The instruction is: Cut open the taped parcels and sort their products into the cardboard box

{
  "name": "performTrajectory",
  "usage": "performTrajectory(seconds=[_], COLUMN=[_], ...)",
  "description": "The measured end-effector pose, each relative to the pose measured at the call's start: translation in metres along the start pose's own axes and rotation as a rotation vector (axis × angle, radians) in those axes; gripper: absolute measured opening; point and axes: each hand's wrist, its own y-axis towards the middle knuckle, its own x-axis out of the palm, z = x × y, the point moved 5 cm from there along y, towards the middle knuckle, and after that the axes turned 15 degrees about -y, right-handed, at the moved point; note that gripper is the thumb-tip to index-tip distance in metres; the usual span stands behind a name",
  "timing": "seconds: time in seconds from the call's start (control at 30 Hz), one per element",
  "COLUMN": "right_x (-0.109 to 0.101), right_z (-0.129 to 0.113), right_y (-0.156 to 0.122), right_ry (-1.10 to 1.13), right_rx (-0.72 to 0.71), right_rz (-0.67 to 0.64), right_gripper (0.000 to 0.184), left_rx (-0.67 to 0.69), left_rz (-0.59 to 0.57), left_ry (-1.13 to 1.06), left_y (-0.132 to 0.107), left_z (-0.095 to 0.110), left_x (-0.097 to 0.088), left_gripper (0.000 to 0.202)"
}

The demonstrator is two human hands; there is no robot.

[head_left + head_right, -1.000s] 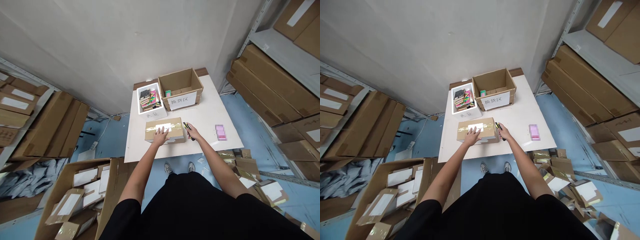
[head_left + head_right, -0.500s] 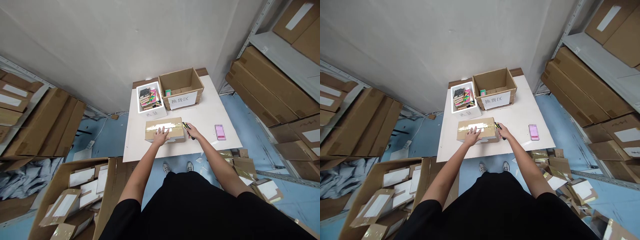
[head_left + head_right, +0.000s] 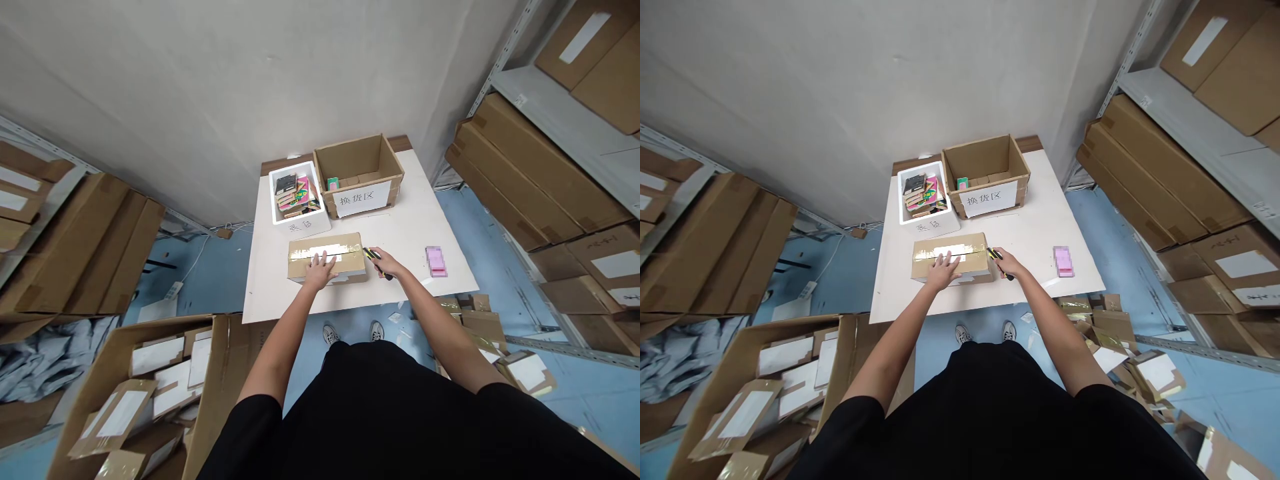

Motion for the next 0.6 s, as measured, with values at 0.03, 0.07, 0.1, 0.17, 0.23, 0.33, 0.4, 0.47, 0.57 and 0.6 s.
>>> performTrajectory(seconds=[0.03, 0.07, 0.1, 0.17, 0.23, 0.33, 0.4, 0.47, 0.57, 0.6], right_x=[0.001, 0.002, 0.003, 0.005, 0.005, 0.001, 0.000, 0.013, 0.060, 0.075], right_z=[0.000, 0.001, 0.002, 0.006, 0.013, 0.024, 0.026, 0.023, 0.010, 0.006], right_y=[-0.003, -0.006, -0.010, -0.016, -0.022, -0.030, -0.036, -0.040, -0.035, -0.030], right_ry=[0.002, 0.001, -0.003, -0.013, -0.019, 0.012, 0.039, 0.017, -0.077, -0.088], right_rx=[0.001, -0.001, -0.003, -0.005, 0.002, 0.004, 0.000, 0.020, 0.114, 0.163], right_rz=[-0.008, -0.018, -0.028, -0.053, -0.084, 0.003, 0.209, 0.392, 0.452, 0.487], right_gripper=[0.056, 0.057, 0.057, 0.057, 0.057, 0.057, 0.062, 0.072, 0.090, 0.092], left_rx=[0.003, 0.006, 0.008, 0.010, 0.009, 0.016, 0.039, 0.064, 0.010, -0.030], left_rz=[0.002, 0.003, 0.003, 0.000, -0.001, 0.010, 0.001, 0.008, 0.080, 0.083], left_ry=[0.000, 0.001, 0.003, 0.007, 0.008, -0.001, -0.018, -0.046, -0.077, -0.084], left_y=[0.000, 0.000, 0.000, -0.001, -0.002, -0.003, 0.001, 0.011, 0.033, 0.040], left_z=[0.000, 0.001, 0.001, 0.001, 0.002, 0.003, 0.002, -0.004, -0.023, -0.031], left_x=[-0.001, -0.001, -0.002, -0.002, -0.002, -0.007, -0.016, -0.032, -0.063, -0.071], left_gripper=[0.077, 0.078, 0.078, 0.076, 0.074, 0.074, 0.079, 0.082, 0.075, 0.073])
